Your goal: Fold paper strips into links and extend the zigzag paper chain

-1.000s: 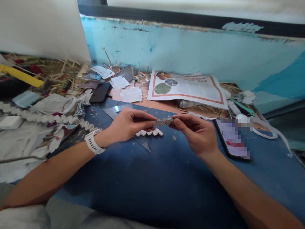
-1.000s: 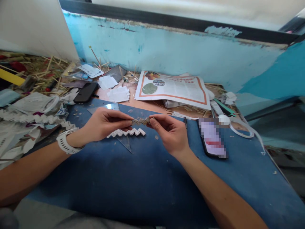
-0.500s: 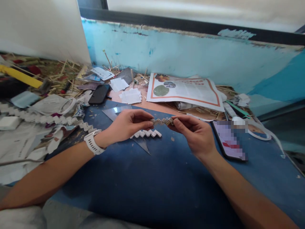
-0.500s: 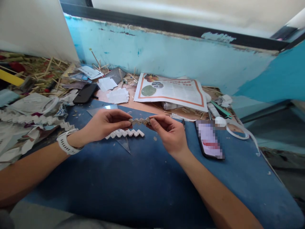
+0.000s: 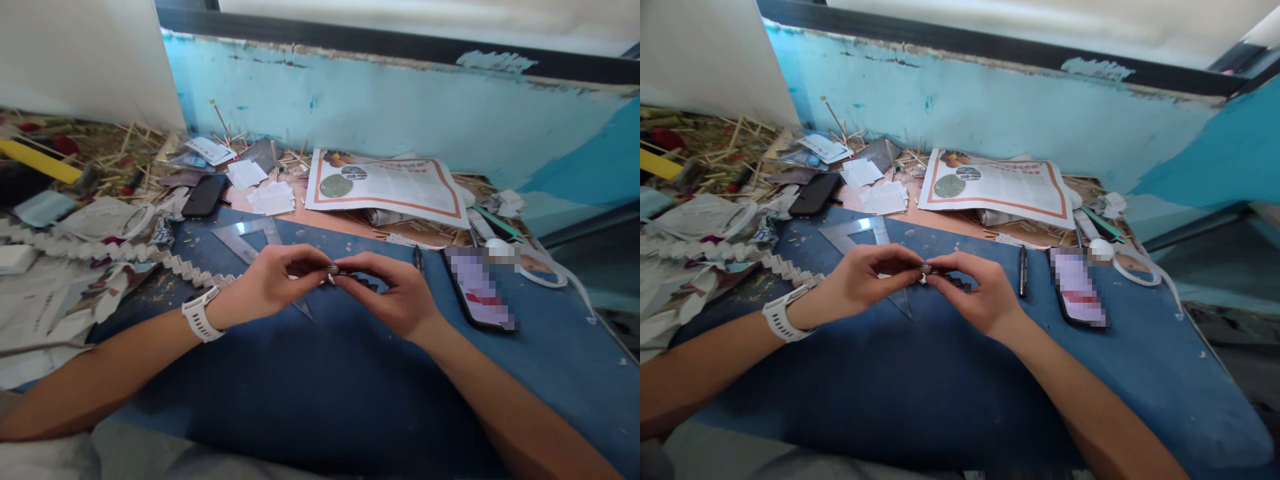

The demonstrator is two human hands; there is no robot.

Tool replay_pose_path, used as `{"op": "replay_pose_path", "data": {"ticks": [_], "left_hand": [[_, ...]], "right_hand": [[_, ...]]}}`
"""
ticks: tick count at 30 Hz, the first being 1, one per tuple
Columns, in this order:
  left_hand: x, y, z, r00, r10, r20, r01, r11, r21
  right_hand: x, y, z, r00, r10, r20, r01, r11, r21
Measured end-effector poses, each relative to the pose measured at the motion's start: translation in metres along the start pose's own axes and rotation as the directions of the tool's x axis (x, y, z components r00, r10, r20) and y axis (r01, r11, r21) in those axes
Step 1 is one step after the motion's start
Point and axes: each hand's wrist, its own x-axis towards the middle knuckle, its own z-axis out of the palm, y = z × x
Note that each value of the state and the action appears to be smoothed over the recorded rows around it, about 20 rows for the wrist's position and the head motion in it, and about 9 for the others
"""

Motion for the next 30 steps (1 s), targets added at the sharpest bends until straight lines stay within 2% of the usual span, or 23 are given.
{"op": "replay_pose_path", "data": {"ticks": [5,11,21,30], "left_hand": [[0.0025,-0.0022,-0.0018,0.997,-0.07,0.011,0.071,0.991,-0.111],[0.0034,-0.0048,-0.0001,0.997,-0.081,0.006,0.081,0.985,-0.152],[0.0013,-0.0036,0.0009,0.995,-0.102,0.012,0.103,0.985,-0.138],[0.0033,-0.0007,0.0011,0.988,-0.149,0.03,0.152,0.978,-0.144]], "right_hand": [[0.0014,0.0024,-0.0021,0.981,0.177,0.082,-0.189,0.968,0.165],[0.0017,0.0044,-0.0027,0.967,0.232,0.11,-0.249,0.949,0.192],[0.0011,0.0028,-0.0019,0.963,0.243,0.113,-0.261,0.946,0.191],[-0.0032,0.002,0.005,0.98,0.137,0.145,-0.154,0.981,0.119]]}}
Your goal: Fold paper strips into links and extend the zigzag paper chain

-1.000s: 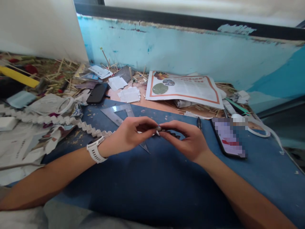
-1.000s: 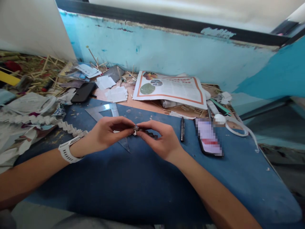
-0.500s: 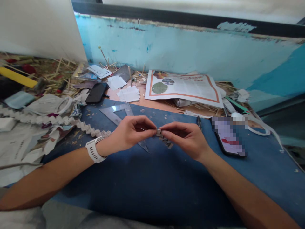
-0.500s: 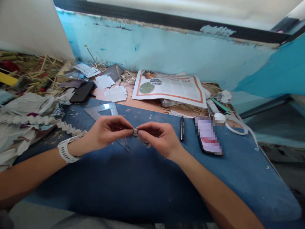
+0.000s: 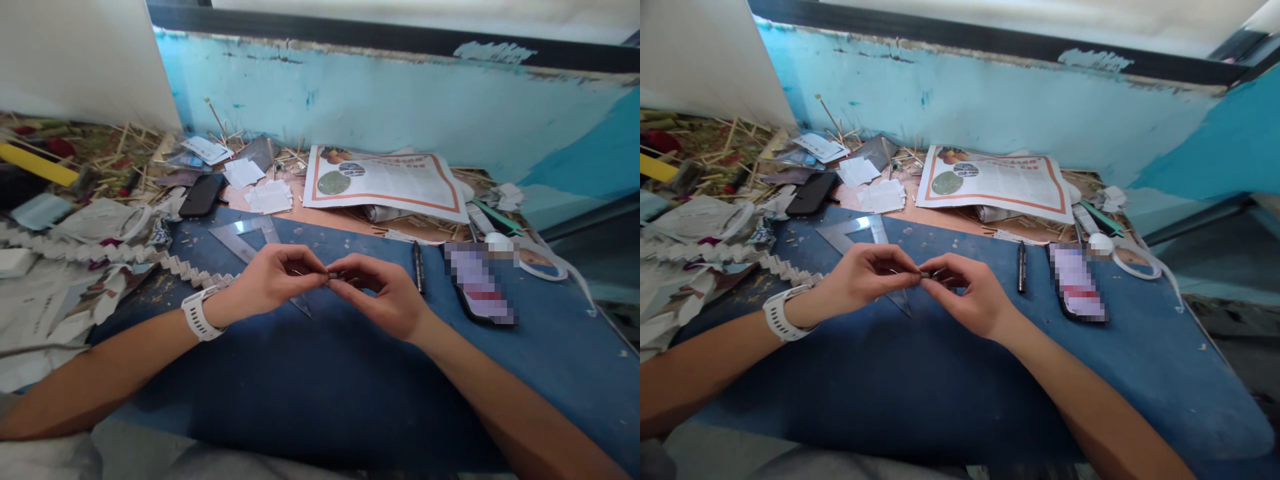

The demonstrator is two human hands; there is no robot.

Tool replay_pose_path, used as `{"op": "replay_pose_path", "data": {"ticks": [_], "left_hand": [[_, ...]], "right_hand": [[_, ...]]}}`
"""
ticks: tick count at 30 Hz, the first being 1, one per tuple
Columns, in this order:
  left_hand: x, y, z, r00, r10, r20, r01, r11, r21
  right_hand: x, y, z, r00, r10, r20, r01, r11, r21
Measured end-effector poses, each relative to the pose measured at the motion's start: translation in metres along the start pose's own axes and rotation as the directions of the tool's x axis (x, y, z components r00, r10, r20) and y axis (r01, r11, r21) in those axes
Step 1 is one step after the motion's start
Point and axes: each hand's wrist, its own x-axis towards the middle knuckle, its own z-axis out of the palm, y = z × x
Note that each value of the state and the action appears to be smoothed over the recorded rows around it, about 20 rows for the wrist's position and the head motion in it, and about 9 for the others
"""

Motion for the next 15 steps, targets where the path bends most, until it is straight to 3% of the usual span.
{"op": "replay_pose_path", "data": {"ticks": [10,15], "left_hand": [[0.0019,0.0006,0.0002,0.992,-0.121,0.042,0.124,0.989,-0.083],[0.0019,0.0015,0.0016,0.995,-0.091,0.033,0.093,0.993,-0.07]], "right_hand": [[0.0005,0.0007,0.0001,0.997,0.077,0.017,-0.079,0.99,0.121],[0.003,-0.0011,-0.0002,0.997,0.074,-0.002,-0.073,0.988,0.135]]}}
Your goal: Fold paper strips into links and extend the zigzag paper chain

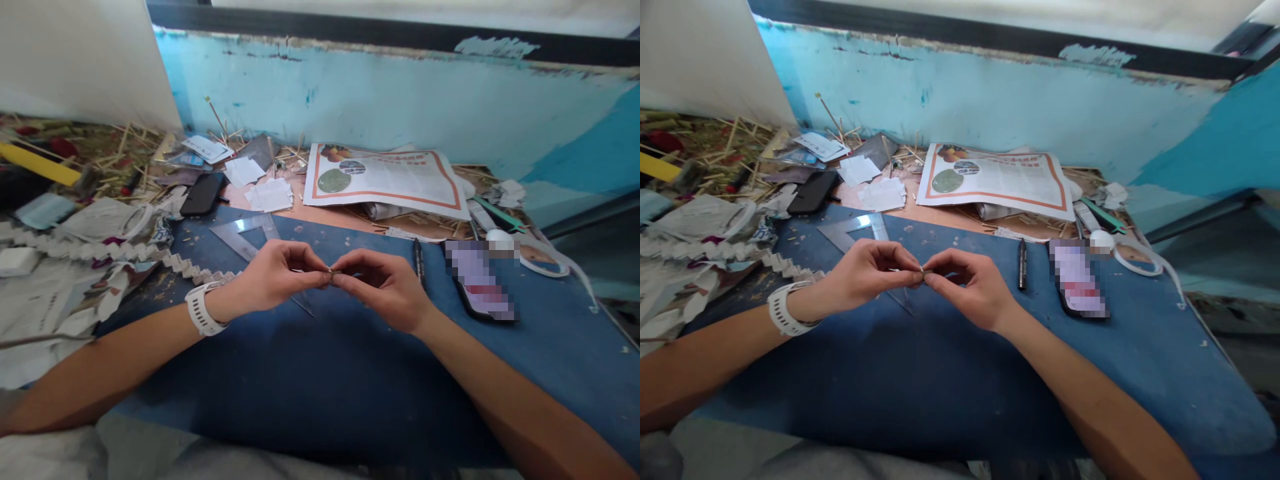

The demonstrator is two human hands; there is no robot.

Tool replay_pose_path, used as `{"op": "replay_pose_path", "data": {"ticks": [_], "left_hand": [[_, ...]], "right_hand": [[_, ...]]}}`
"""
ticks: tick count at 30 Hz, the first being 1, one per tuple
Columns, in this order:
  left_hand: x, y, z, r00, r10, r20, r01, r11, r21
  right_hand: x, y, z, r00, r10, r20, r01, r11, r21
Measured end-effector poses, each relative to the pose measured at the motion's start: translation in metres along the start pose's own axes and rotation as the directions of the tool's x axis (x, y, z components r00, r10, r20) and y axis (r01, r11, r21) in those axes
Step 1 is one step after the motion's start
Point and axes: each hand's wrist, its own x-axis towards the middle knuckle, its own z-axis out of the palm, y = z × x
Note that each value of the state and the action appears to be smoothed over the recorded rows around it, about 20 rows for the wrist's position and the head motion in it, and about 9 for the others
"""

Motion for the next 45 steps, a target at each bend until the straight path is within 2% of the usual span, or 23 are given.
{"op": "replay_pose_path", "data": {"ticks": [2,4,6,8,12,15,17,19,23,25,29,34,39,45], "left_hand": [[0.001,0.0,-0.002,0.999,0.044,-0.026,-0.042,0.998,0.049],[0.004,0.001,-0.009,0.989,0.113,-0.096,-0.101,0.987,0.121],[0.008,0.001,-0.019,0.955,0.213,-0.204,-0.166,0.96,0.225],[0.014,0.001,-0.032,0.9,0.303,-0.312,-0.198,0.924,0.327],[0.026,0.001,-0.058,0.807,0.385,-0.449,-0.128,0.855,0.503],[0.032,0.001,-0.074,0.77,0.4,-0.496,-0.035,0.804,0.594],[0.035,0.0,-0.082,0.8,0.364,-0.476,0.055,0.746,0.663],[0.037,-0.002,-0.087,0.867,0.298,-0.4,0.142,0.621,0.771],[0.039,-0.003,-0.088,0.91,0.246,-0.333,0.167,0.518,0.839],[0.042,-0.001,-0.087,0.922,0.222,-0.318,0.181,0.477,0.86],[0.055,0.007,-0.087,0.943,0.158,-0.292,0.213,0.387,0.897],[0.081,0.013,-0.087,0.957,0.077,-0.279,0.245,0.3,0.922],[0.098,0.014,-0.091,0.963,0.001,-0.27,0.261,0.257,0.931],[0.099,0.016,-0.092,0.938,-0.002,-0.346,0.337,0.236,0.911]], "right_hand": [[0.004,0.002,-0.007,0.999,-0.009,-0.041,0.008,1.0,-0.013],[0.01,0.006,-0.018,0.994,-0.014,-0.109,0.011,1.0,-0.029],[0.016,0.011,-0.031,0.993,-0.02,-0.118,0.011,0.997,-0.079],[0.022,0.016,-0.043,0.997,0.003,-0.081,-0.017,0.986,-0.168],[0.028,0.022,-0.055,0.998,0.062,0.033,-0.05,0.955,-0.291],[0.029,0.023,-0.057,0.995,0.078,0.069,-0.051,0.944,-0.326],[0.03,0.024,-0.057,0.989,0.095,0.113,-0.045,0.923,-0.381],[0.03,0.025,-0.058,0.989,0.075,0.126,-0.006,0.877,-0.48],[0.033,0.029,-0.062,0.994,-0.109,-0.007,0.076,0.737,-0.671],[0.034,0.031,-0.066,0.988,-0.147,-0.052,0.071,0.718,-0.693],[0.036,0.031,-0.069,0.972,-0.205,-0.111,0.067,0.7,-0.711],[0.035,0.025,-0.062,0.957,-0.268,-0.108,0.115,0.696,-0.709],[0.033,0.022,-0.056,0.951,-0.296,-0.084,0.154,0.692,-0.705],[0.033,0.028,-0.053,0.952,-0.304,-0.031,0.198,0.692,-0.694]]}}
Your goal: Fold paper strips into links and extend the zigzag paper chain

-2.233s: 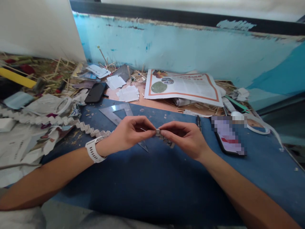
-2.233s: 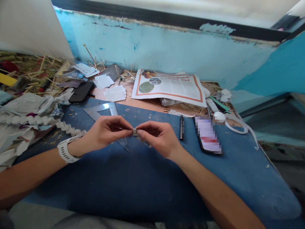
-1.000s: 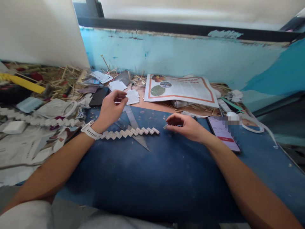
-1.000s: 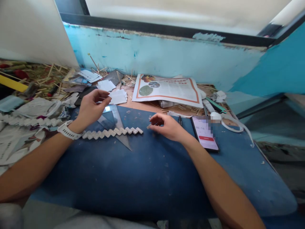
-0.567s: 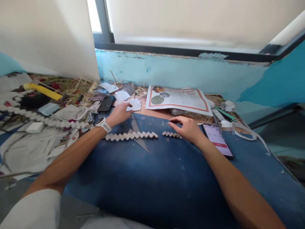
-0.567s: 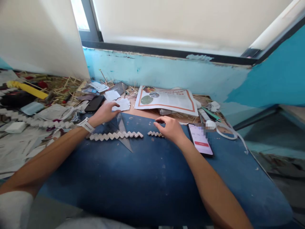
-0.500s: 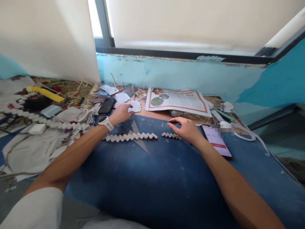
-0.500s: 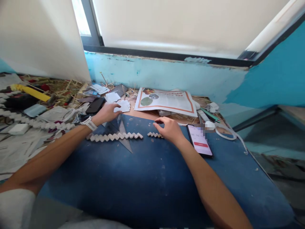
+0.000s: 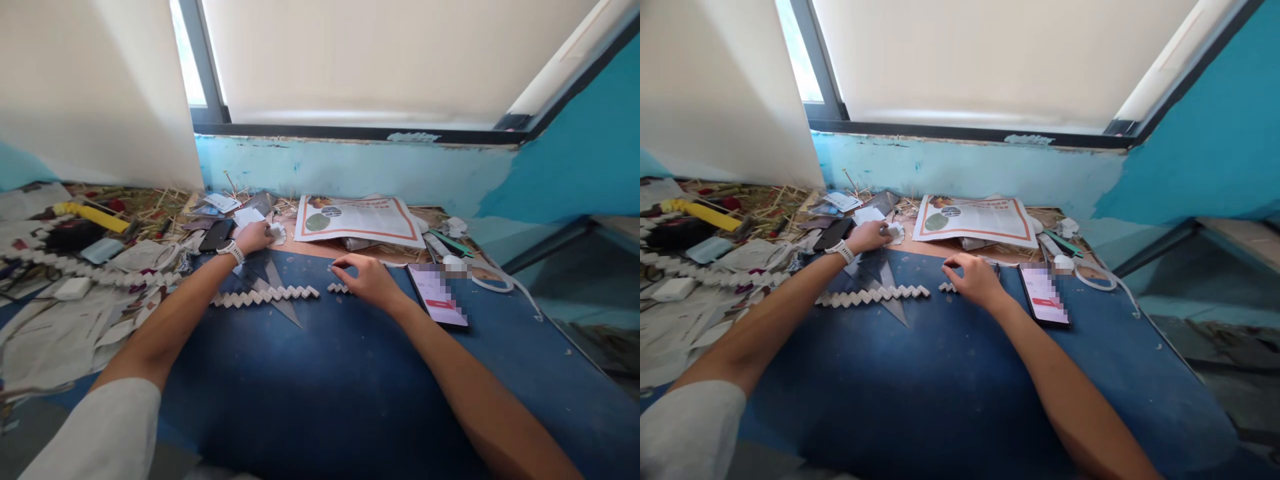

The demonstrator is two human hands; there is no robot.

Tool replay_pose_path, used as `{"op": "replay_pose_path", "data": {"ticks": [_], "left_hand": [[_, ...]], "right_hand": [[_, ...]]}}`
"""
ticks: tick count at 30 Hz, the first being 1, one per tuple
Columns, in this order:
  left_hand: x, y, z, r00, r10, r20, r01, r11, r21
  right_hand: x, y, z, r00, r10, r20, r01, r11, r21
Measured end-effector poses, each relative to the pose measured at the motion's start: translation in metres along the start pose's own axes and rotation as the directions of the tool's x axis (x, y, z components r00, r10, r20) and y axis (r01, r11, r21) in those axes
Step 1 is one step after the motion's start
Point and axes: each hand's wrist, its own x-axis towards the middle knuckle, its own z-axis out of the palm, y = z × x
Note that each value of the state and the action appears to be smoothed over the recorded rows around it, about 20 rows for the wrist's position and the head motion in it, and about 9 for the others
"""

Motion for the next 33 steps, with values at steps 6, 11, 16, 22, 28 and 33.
{"op": "replay_pose_path", "data": {"ticks": [6,11,16,22,28,33], "left_hand": [[-0.012,0.005,-0.006,0.994,-0.01,-0.112,0.004,0.999,-0.049],[-0.049,0.019,-0.011,0.973,0.165,-0.161,-0.192,0.966,-0.171],[-0.082,0.025,0.0,0.934,0.285,-0.215,-0.351,0.841,-0.41],[-0.08,0.018,0.006,0.966,0.258,0.002,-0.077,0.296,-0.952],[-0.083,0.02,0.004,0.958,0.284,0.033,-0.011,0.153,-0.988],[-0.089,0.029,0.014,0.911,0.412,0.03,-0.041,0.164,-0.986]], "right_hand": [[-0.007,-0.011,0.005,0.99,-0.088,0.114,0.081,0.995,0.057],[-0.014,-0.024,0.024,0.952,-0.222,0.212,0.203,0.973,0.109],[-0.014,-0.027,0.044,0.974,-0.162,0.159,0.139,0.98,0.144],[0.012,-0.032,0.055,0.991,-0.085,0.099,0.065,0.98,0.19],[0.028,-0.044,0.054,0.998,0.028,0.055,-0.054,0.827,0.56],[0.015,-0.055,0.042,0.98,0.194,-0.045,-0.109,0.709,0.696]]}}
